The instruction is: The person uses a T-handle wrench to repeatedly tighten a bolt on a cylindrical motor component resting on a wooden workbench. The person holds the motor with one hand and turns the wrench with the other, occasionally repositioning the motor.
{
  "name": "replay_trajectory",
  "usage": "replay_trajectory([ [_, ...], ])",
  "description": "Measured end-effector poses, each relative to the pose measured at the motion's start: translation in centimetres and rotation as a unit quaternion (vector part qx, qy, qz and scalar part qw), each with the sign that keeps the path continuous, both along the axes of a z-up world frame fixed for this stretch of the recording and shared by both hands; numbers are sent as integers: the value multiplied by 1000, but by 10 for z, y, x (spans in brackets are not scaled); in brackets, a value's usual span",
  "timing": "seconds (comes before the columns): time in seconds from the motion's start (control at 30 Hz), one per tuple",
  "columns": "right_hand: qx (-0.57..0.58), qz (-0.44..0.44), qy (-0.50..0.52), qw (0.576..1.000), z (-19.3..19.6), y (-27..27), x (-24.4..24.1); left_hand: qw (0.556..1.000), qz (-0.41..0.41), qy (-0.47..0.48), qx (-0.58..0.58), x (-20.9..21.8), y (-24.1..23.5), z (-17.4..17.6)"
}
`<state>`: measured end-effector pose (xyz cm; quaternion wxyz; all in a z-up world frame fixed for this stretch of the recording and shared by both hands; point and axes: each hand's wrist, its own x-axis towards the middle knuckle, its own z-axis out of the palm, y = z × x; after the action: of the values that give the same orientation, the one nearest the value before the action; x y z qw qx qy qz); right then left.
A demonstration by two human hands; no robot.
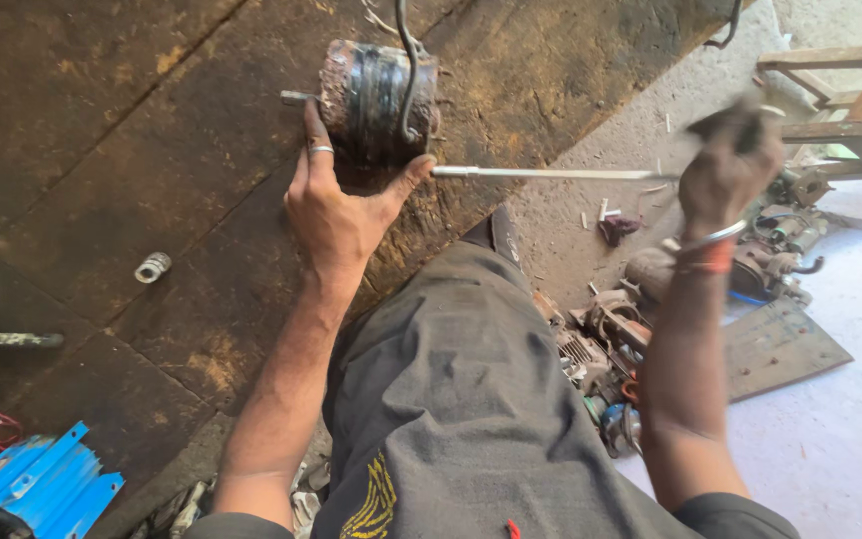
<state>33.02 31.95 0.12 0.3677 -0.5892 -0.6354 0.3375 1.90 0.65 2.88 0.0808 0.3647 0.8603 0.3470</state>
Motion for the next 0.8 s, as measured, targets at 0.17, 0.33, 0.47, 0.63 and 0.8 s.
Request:
replay_trajectory([
  [0.17, 205, -149, 530, 809, 15, -78, -31, 999, 25, -23, -19, 7, 2, 4],
  [0.33, -215, -177, 793, 542, -10, -103, 13, 999, 19, 49, -12, 7, 4, 6],
  [0.47, -382, 80, 676, 625, -39, -80, 48, 1000, 12, 14, 2, 3, 1, 4],
  [0.63, -295, 144, -90, 940, -26, -31, 26, 1000, -11, 19, 0, -2, -2, 1],
  [0.8, -95, -443, 121, 883, 14, -16, -14, 1000, 12, 18, -17, 6, 1, -4],
])
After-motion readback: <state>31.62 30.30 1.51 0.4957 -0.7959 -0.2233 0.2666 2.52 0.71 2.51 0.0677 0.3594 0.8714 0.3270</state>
